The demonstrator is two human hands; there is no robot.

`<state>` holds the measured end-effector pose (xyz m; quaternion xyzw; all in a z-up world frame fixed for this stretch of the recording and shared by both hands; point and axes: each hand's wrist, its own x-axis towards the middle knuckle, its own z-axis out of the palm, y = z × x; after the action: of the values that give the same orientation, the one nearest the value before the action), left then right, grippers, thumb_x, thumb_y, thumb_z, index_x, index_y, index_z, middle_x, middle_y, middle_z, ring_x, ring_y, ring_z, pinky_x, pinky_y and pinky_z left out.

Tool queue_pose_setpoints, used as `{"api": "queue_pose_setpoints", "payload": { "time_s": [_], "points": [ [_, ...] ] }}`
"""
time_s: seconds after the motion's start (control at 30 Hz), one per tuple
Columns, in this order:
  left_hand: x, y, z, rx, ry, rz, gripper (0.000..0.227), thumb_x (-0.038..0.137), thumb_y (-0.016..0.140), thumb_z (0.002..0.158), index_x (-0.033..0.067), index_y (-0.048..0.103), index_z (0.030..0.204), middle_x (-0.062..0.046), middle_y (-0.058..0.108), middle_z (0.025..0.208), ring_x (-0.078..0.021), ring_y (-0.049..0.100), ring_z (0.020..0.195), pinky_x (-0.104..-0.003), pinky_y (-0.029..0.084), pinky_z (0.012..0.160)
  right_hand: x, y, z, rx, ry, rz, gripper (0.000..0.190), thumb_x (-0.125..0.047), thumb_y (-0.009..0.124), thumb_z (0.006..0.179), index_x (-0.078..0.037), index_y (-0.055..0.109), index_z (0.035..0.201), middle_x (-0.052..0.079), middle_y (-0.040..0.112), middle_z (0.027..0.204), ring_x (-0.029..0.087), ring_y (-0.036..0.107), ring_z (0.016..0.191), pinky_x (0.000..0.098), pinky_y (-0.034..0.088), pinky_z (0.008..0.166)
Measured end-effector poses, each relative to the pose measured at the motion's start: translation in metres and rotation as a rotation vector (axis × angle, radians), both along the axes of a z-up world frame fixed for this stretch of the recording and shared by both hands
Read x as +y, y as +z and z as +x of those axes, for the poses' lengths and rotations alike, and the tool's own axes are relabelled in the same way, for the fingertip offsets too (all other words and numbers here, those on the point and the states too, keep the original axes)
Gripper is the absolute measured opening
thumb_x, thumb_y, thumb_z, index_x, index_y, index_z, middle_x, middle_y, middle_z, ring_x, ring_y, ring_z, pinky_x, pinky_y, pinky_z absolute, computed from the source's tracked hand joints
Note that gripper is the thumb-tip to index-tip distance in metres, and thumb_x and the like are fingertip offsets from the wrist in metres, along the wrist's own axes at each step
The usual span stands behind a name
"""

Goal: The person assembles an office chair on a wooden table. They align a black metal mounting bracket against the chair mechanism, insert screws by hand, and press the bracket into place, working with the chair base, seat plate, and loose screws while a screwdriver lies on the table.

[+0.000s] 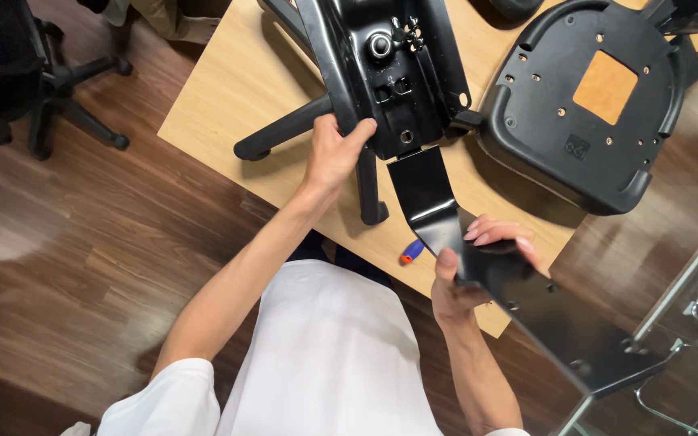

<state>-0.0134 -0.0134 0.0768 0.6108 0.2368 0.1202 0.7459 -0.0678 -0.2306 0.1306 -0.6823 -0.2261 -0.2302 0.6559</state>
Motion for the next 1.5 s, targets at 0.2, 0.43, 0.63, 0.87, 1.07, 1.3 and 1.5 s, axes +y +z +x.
{"api": "queue_pose_setpoints", "payload": {
  "time_s": [0.2, 0.43, 0.63, 0.87, 1.07, 1.3, 1.5],
  "points": [
    [0.0, -0.008, 0.002, -0.038, -0.027, -0.106, 0.023, 0.005, 0.069, 0.092, 0.0032, 0.06, 0.071, 0.007, 0.054, 0.068, -0.0022, 0.048, 0.06, -0.025, 0.038, 0.054, -0.003, 0.002, 0.004, 0.021, 0.009, -0.012, 0.072, -0.028, 0.081, 0.095, -0.019, 0.029, 0.143, 0.006, 0.046, 0.11, 0.018, 0.051, 0.096, 0.0335, 0.046, 0.084],
    [-0.016, 0.037, 0.002, -0.002, 0.013, -0.338, 0.005, 0.006, 0.065, 0.088, 0.0031, 0.068, 0.086, -0.003, 0.073, 0.079, -0.0095, 0.072, 0.069, -0.029, 0.063, 0.063, -0.004, -0.001, 0.0, 0.05, 0.04, 0.037, 0.069, -0.019, 0.08, 0.097, -0.02, 0.03, 0.143, 0.006, 0.046, 0.111, 0.015, 0.047, 0.093, 0.0338, 0.045, 0.088],
    [-0.024, 0.011, 0.002, -0.063, 0.121, -0.188, 0.014, 0.009, 0.071, 0.097, -0.0006, 0.065, 0.088, -0.003, 0.068, 0.079, -0.011, 0.069, 0.067, -0.028, 0.06, 0.058, -0.008, 0.001, -0.007, 0.002, 0.044, -0.054, 0.068, -0.017, 0.079, 0.094, -0.015, 0.029, 0.139, 0.007, 0.045, 0.115, 0.019, 0.051, 0.101, 0.0386, 0.049, 0.095],
    [-0.019, 0.019, 0.005, -0.081, 0.117, -0.164, 0.005, 0.002, 0.066, 0.089, -0.0035, 0.066, 0.09, -0.007, 0.072, 0.08, -0.0151, 0.073, 0.065, -0.032, 0.065, 0.057, -0.011, 0.018, -0.008, 0.055, 0.084, -0.108, 0.065, -0.013, 0.081, 0.095, -0.012, 0.029, 0.133, 0.009, 0.043, 0.117, 0.019, 0.052, 0.103, 0.0414, 0.051, 0.104],
    [-0.012, 0.01, 0.004, -0.056, 0.102, -0.142, 0.01, 0.003, 0.065, 0.09, -0.0045, 0.067, 0.095, -0.009, 0.073, 0.085, -0.015, 0.074, 0.069, -0.032, 0.065, 0.06, -0.018, 0.011, -0.018, 0.082, 0.124, -0.188, 0.069, -0.008, 0.083, 0.089, -0.011, 0.029, 0.131, 0.012, 0.045, 0.118, 0.025, 0.056, 0.112, 0.0455, 0.051, 0.11],
    [0.002, 0.009, 0.002, -0.019, 0.05, -0.077, 0.01, 0.003, 0.068, 0.089, -0.0039, 0.067, 0.096, -0.008, 0.074, 0.087, -0.0147, 0.073, 0.074, -0.033, 0.065, 0.067, -0.018, -0.083, -0.025, 0.051, 0.181, -0.017, 0.075, -0.007, 0.088, 0.083, -0.015, 0.028, 0.126, 0.013, 0.045, 0.126, 0.03, 0.056, 0.124, 0.0607, 0.036, 0.129],
    [0.005, 0.01, 0.001, 0.056, 0.068, -0.095, 0.008, 0.003, 0.07, 0.088, -0.0022, 0.069, 0.094, -0.007, 0.072, 0.085, -0.0123, 0.069, 0.071, -0.028, 0.054, 0.061, -0.017, -0.152, -0.01, -0.058, 0.229, -0.007, 0.083, -0.027, 0.094, 0.073, -0.016, 0.031, 0.126, 0.014, 0.045, 0.129, 0.038, 0.053, 0.134, 0.0662, 0.034, 0.126]
  ]
}}
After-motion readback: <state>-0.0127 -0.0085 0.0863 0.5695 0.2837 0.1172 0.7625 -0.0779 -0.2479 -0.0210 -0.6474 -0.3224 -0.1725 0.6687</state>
